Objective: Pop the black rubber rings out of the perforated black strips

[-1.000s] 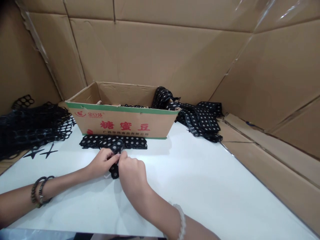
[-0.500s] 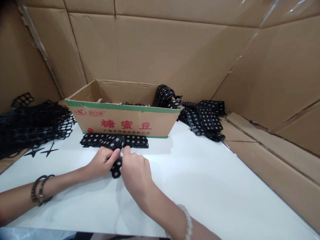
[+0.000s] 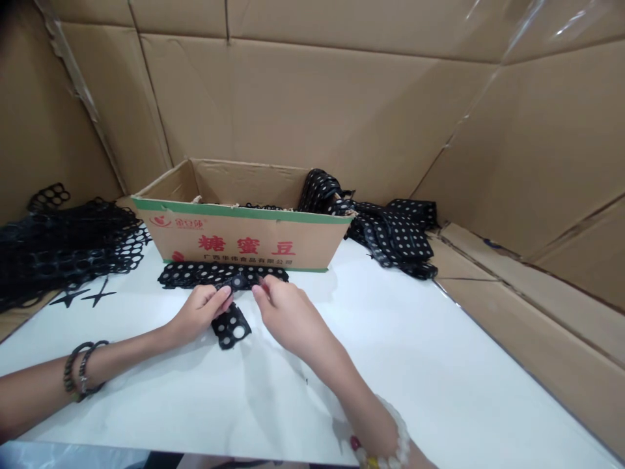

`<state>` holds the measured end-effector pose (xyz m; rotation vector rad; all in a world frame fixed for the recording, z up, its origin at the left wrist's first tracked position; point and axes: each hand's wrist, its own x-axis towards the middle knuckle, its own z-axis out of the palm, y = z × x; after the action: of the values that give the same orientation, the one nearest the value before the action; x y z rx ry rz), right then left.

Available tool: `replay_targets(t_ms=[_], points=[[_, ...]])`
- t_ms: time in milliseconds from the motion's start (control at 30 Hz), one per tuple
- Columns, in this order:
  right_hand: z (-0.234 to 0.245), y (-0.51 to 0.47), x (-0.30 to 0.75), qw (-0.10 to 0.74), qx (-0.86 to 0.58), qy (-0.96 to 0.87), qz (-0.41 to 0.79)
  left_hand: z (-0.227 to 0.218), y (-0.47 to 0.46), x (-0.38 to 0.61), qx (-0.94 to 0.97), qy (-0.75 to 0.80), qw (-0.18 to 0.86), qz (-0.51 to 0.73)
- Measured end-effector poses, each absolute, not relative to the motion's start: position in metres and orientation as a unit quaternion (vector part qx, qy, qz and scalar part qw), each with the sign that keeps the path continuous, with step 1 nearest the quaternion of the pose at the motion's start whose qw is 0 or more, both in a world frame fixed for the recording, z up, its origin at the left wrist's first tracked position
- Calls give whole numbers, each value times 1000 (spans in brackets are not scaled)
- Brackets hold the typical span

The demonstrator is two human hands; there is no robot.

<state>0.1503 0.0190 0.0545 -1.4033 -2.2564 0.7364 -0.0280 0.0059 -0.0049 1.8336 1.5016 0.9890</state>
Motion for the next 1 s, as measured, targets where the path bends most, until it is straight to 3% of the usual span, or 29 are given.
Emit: replay_targets(t_ms=[167, 300, 400, 467, 567, 700, 833, 1000], points=[[58, 20, 147, 277, -454, -795, 292, -4, 10, -36, 753, 595, -82, 270], [58, 17, 143, 269, -422, -816, 290, 18, 9, -42, 785, 547, -176, 229], [61, 16, 146, 281, -425, -814, 279, 59, 2, -53, 759, 583, -120, 263], [65, 17, 150, 297, -427, -808, 276, 97, -3, -64, 751, 592, -28, 290], [74, 21, 160, 338, -425, -793, 275, 158, -5, -74, 778, 526, 178, 294], [90, 25, 180, 431, -430, -731, 307, 219, 6, -48, 836, 420, 273, 222], [103, 25, 202, 474, -466, -656, 357, 246, 17, 1, 864, 252, 393, 188], [109, 16, 230, 475, -506, -622, 362, 244, 25, 21, 836, 248, 459, 171]])
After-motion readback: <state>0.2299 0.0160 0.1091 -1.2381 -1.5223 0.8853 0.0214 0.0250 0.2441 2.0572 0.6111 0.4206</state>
